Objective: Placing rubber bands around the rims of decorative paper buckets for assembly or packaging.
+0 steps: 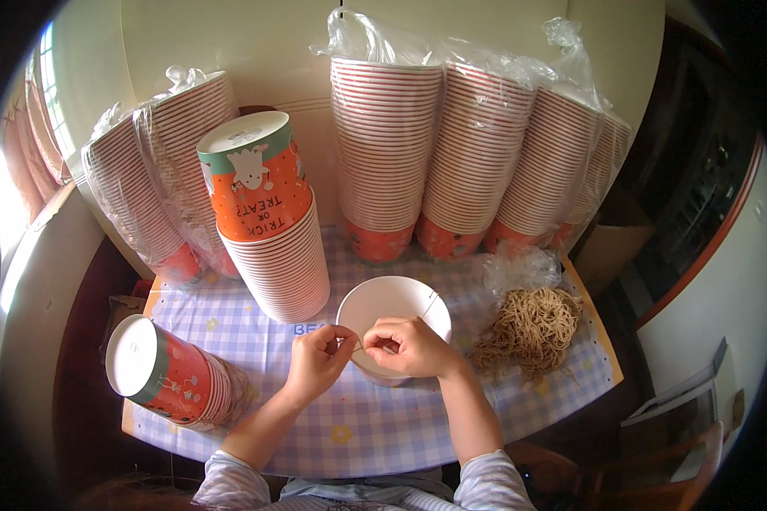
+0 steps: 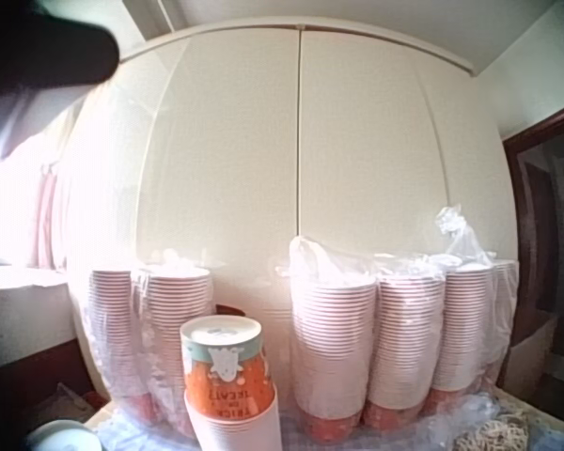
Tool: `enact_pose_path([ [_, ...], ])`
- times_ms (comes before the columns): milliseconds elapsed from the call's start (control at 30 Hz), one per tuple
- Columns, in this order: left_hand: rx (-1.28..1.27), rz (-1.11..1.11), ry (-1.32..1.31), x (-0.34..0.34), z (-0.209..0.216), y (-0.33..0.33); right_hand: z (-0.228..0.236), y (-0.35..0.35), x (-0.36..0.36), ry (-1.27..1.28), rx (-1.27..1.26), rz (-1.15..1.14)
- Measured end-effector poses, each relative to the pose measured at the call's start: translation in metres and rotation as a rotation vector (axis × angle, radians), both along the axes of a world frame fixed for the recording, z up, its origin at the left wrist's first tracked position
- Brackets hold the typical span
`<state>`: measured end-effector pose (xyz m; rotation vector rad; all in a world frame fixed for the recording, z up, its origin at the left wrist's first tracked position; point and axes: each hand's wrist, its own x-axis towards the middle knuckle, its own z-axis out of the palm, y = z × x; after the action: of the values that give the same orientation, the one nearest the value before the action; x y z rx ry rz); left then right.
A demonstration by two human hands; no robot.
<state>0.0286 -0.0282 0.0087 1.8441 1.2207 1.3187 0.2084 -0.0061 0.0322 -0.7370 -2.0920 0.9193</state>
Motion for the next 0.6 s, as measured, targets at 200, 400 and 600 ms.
enact_pose_path([
  [200,-0.098,-0.183,-0.068,-0.013,0.003,0.005,-0.003,0.004,0.007,0.014,-0.069,-0.107],
  [400,-0.152,-0.219,-0.137,-0.011,0.001,0.003,0.003,0.0,0.003,0.009,-0.167,-0.079],
  [600,-0.159,-0.231,-0.153,-0.01,0.005,0.001,0.003,-0.002,-0.005,-0.07,0.053,-0.084],
])
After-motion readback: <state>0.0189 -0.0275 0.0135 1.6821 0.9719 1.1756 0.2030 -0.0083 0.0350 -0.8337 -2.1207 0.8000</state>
